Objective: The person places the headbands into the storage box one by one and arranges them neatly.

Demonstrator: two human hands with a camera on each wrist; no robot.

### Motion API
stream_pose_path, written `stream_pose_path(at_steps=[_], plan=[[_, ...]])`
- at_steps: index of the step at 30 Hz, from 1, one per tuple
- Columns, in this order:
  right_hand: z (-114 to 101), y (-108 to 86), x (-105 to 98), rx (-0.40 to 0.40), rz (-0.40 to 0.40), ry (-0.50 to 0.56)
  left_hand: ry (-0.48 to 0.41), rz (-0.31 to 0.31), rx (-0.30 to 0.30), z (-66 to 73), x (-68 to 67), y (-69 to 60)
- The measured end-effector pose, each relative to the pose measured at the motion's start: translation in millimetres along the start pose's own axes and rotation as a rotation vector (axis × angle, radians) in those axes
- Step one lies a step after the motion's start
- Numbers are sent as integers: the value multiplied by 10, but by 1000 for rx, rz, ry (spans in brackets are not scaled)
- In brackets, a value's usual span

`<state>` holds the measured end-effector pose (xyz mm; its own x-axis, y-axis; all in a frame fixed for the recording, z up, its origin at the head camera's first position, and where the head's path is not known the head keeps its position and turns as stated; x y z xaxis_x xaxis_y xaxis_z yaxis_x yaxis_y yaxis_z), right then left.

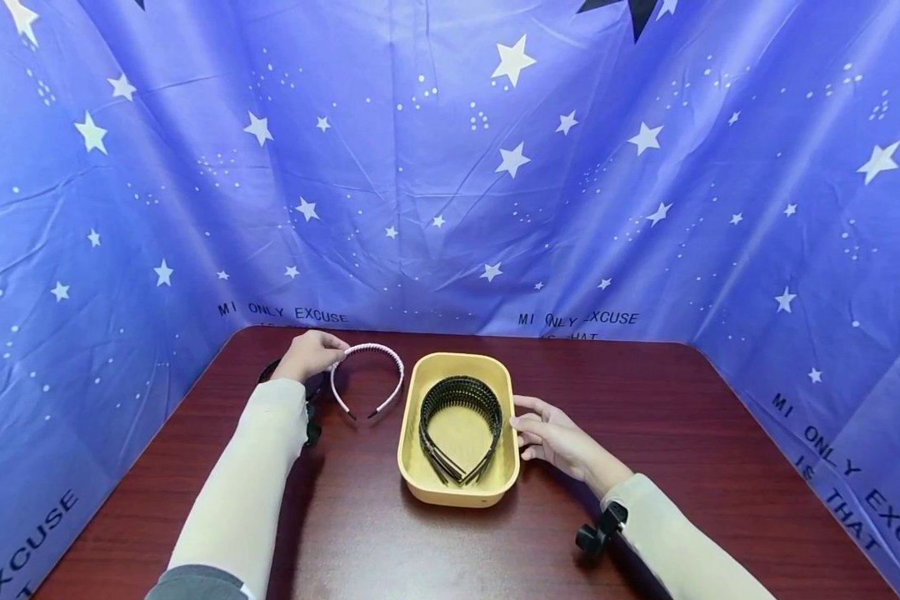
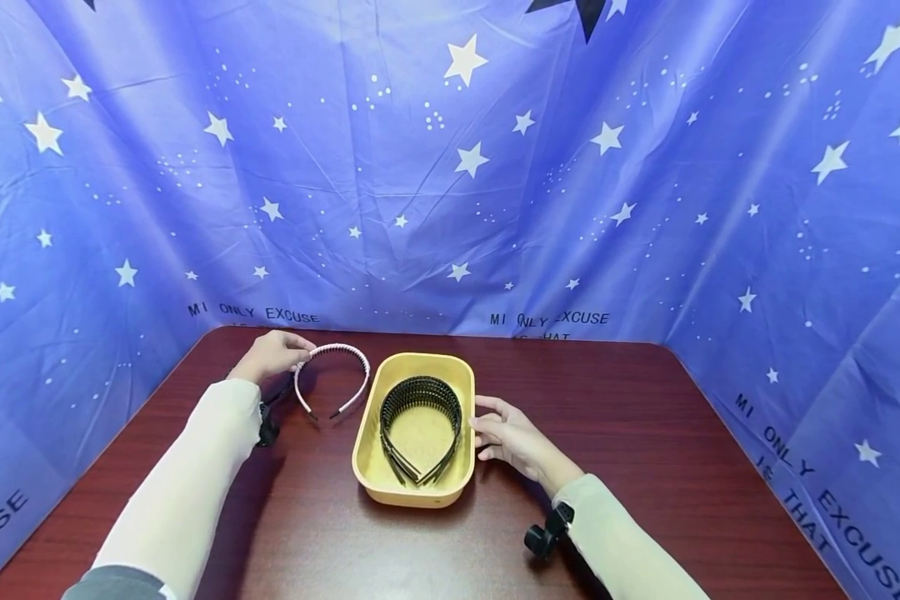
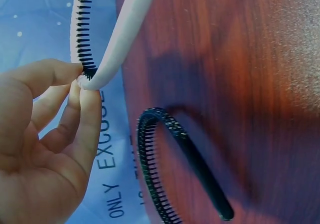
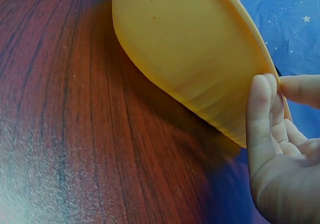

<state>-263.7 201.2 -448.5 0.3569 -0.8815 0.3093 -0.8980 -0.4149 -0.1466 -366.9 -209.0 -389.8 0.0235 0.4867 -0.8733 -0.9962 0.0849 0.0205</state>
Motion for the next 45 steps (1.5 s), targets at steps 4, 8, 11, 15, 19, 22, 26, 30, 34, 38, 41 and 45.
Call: stream_pose_path(at_steps=[4,8,11,15,19,22,26,30,34,38,41,45], plan=[[6,-1,-2,2,4,4,-7,-21,33,37,-27,9],[8,0,5,3,2,6,-12,-25,55,67,-60,11],[9,-3,13,5,-1,9,-24,-32,55,71,-76,9],[12,-9,26,8,-4,9,-51,-31,55,80,-100,-4],[15,-12,32,8,-3,10,-73,-21,70,110,-133,-36],[16,-14,32,7,-3,14,-72,-14,89,137,-160,-70],[17,-15,32,6,-9,19,-98,-4,111,166,-179,-97],[21,-16,17,4,-3,24,-146,-1,135,219,-166,-97],[31,-8,-3,2,2,24,-152,6,162,296,-155,-107],[37,4,-9,2,-5,24,-165,7,176,374,-168,-133],[32,5,-8,2,-10,26,-193,-2,184,426,-176,-152],[20,2,-5,1,-15,31,-230,-10,188,481,-153,-162]])
Point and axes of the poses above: each hand's wrist, its own y-axis towards the middle knuckle, its own x-axis out of the palm, z = x × y, the point moved 3 cm from there along y, towards the middle knuckle, and after that the axes turned 11 degrees about y, right-handed, at the moved point
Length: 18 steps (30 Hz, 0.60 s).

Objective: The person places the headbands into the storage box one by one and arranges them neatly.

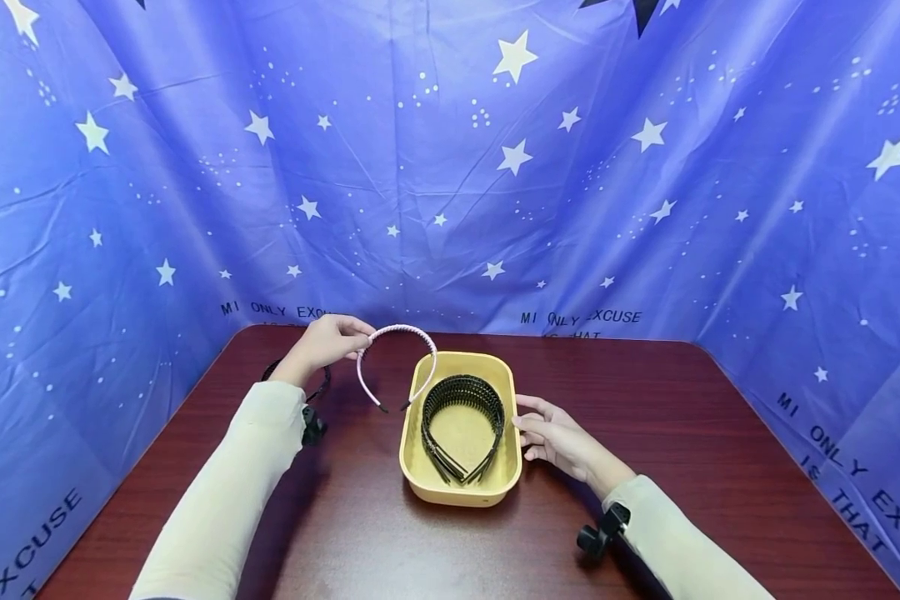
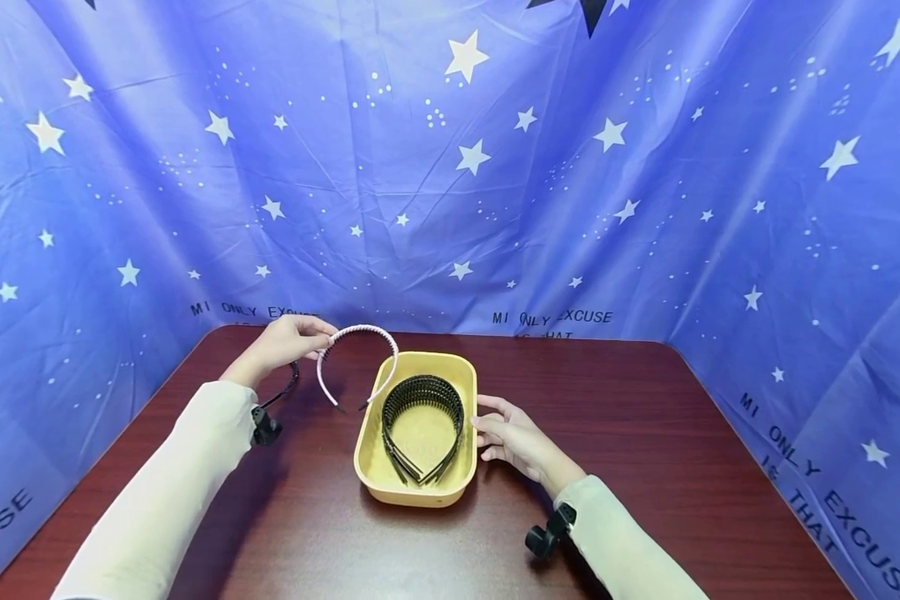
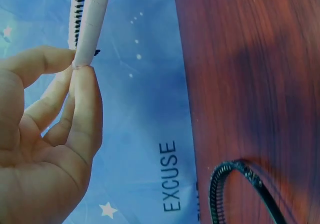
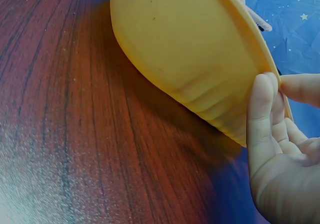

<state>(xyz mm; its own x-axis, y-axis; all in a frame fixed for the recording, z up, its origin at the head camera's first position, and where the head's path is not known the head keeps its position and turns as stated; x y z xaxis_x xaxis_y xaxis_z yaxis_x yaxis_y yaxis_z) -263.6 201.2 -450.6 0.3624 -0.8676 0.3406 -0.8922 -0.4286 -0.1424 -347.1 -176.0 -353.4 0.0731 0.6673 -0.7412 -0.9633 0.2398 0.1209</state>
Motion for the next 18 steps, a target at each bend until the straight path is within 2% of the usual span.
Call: stream_pose_path(at_steps=[6,13,18], plan=[[-8,-2,-1,1,0,-1,-66,-12,27,102,82,-14],[-10,-1,-3,2,1,-1,-159,-35,90,238,189,-35],[-7,4,-6,1,0,2,-173,-58,96,316,319,-67]])
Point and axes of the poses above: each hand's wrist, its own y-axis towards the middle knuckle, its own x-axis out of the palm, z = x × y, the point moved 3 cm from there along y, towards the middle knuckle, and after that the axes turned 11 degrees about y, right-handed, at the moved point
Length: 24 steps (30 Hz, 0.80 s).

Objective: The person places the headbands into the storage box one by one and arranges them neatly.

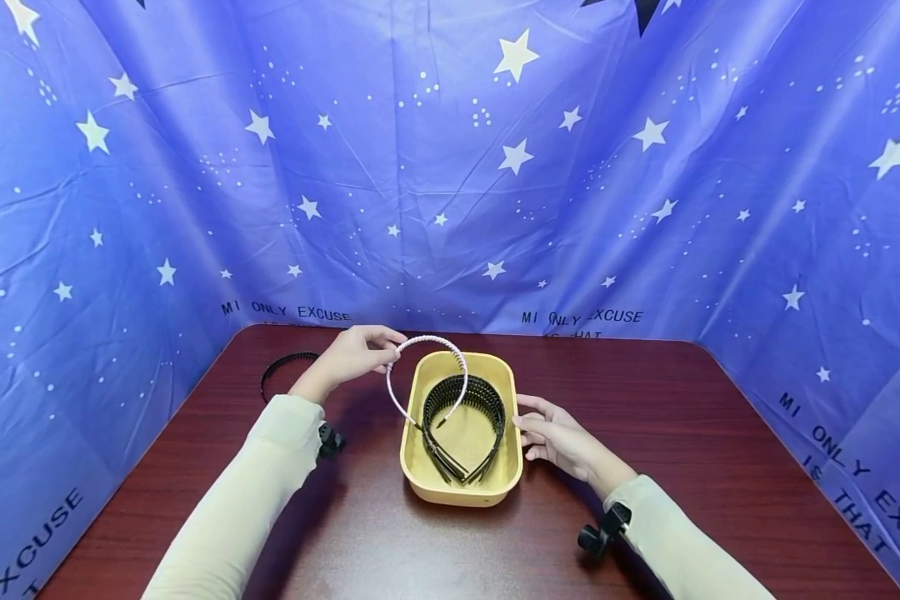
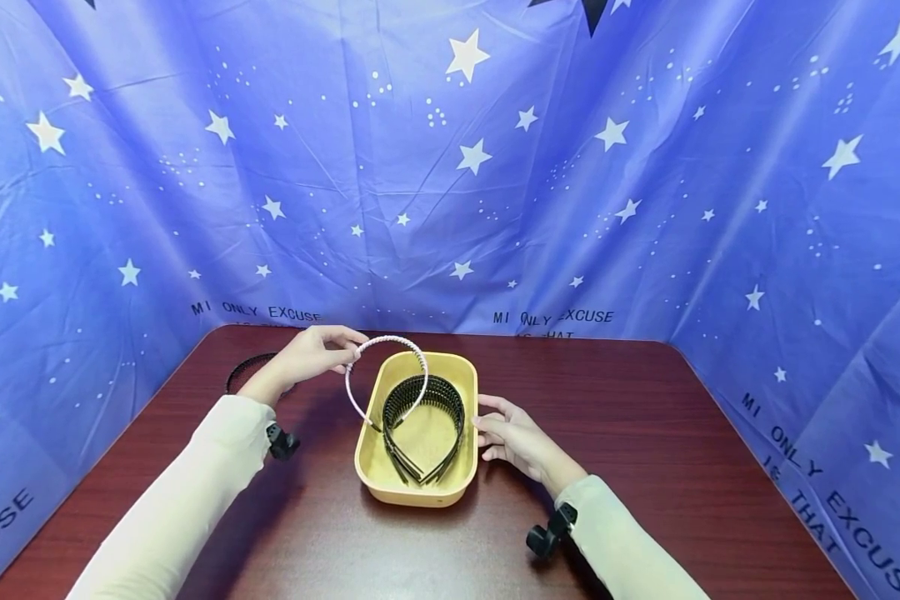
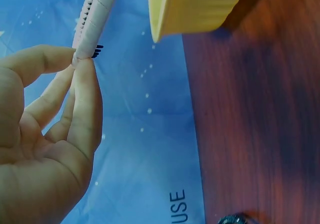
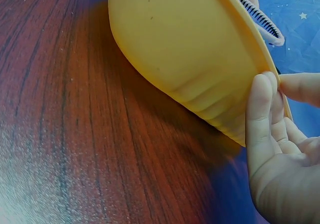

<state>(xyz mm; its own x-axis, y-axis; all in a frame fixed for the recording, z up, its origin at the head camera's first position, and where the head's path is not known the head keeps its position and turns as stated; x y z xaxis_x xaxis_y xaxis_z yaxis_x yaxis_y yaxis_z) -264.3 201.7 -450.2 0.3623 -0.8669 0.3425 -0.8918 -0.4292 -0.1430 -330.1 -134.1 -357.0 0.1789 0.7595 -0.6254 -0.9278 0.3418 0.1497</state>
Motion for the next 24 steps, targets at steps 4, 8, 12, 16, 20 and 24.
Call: stream_pose_path(at_steps=[4,8,12,16,20,24], plan=[[-4,1,-3,-2,-2,1,-11,-10,3,15,88,-4],[-3,3,-7,0,-6,5,-12,-22,9,42,169,-11],[-5,-1,-9,-3,-9,7,-28,-43,19,87,267,-29],[-8,-4,-9,-6,-13,9,-53,-69,18,108,360,-52],[-7,0,-7,-6,-14,11,-49,-92,24,111,434,-65],[-2,5,-5,-2,-10,13,-45,-104,33,123,471,-76]])
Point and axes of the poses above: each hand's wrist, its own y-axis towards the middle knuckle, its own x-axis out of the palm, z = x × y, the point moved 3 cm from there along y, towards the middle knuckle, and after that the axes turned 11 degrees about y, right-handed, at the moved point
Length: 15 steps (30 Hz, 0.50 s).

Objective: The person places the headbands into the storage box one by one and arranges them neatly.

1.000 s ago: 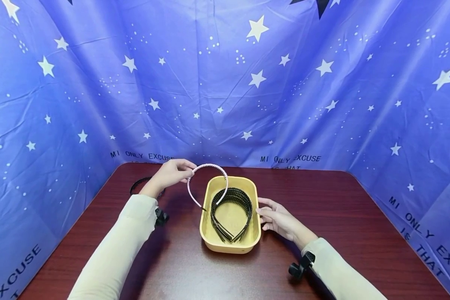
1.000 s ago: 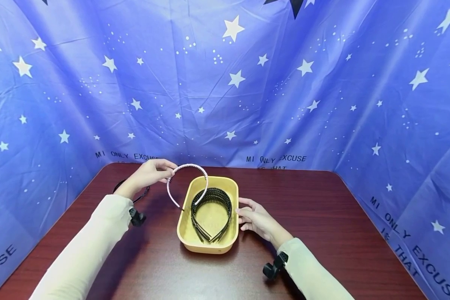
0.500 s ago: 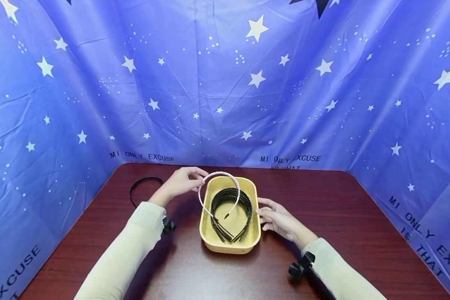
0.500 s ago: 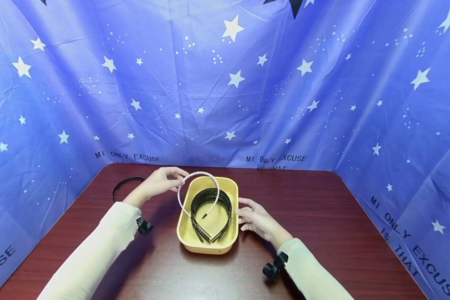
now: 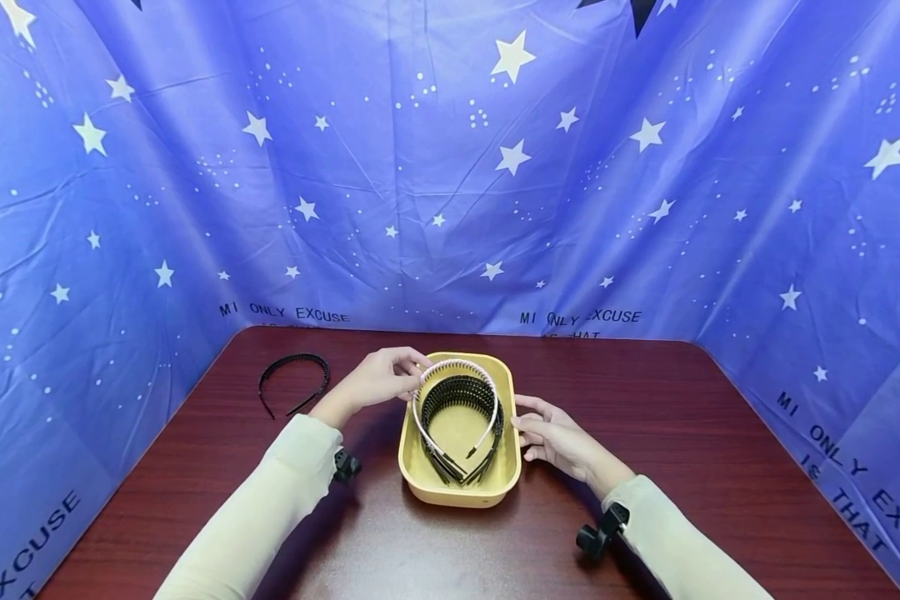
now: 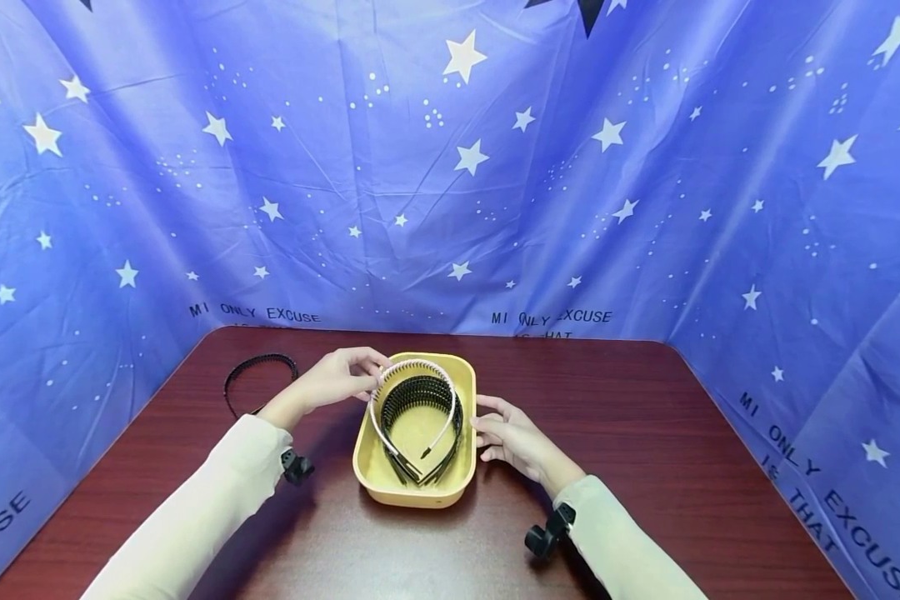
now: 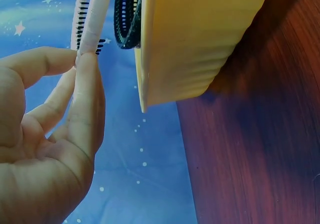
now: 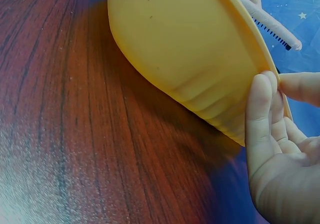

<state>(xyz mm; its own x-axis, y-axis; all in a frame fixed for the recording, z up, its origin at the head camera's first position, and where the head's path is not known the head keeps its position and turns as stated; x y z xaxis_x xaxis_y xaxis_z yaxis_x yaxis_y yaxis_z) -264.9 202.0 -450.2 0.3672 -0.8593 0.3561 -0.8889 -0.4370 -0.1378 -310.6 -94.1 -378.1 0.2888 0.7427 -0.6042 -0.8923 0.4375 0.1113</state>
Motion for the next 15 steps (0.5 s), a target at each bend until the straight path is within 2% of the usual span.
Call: stream_pose_path(at_steps=[7,15], plan=[[-1,-2,-2,0,1,-6,-11,-33,-27,18,76,-36],[6,0,-4,2,10,-9,-53,-46,-37,-34,163,-41]])
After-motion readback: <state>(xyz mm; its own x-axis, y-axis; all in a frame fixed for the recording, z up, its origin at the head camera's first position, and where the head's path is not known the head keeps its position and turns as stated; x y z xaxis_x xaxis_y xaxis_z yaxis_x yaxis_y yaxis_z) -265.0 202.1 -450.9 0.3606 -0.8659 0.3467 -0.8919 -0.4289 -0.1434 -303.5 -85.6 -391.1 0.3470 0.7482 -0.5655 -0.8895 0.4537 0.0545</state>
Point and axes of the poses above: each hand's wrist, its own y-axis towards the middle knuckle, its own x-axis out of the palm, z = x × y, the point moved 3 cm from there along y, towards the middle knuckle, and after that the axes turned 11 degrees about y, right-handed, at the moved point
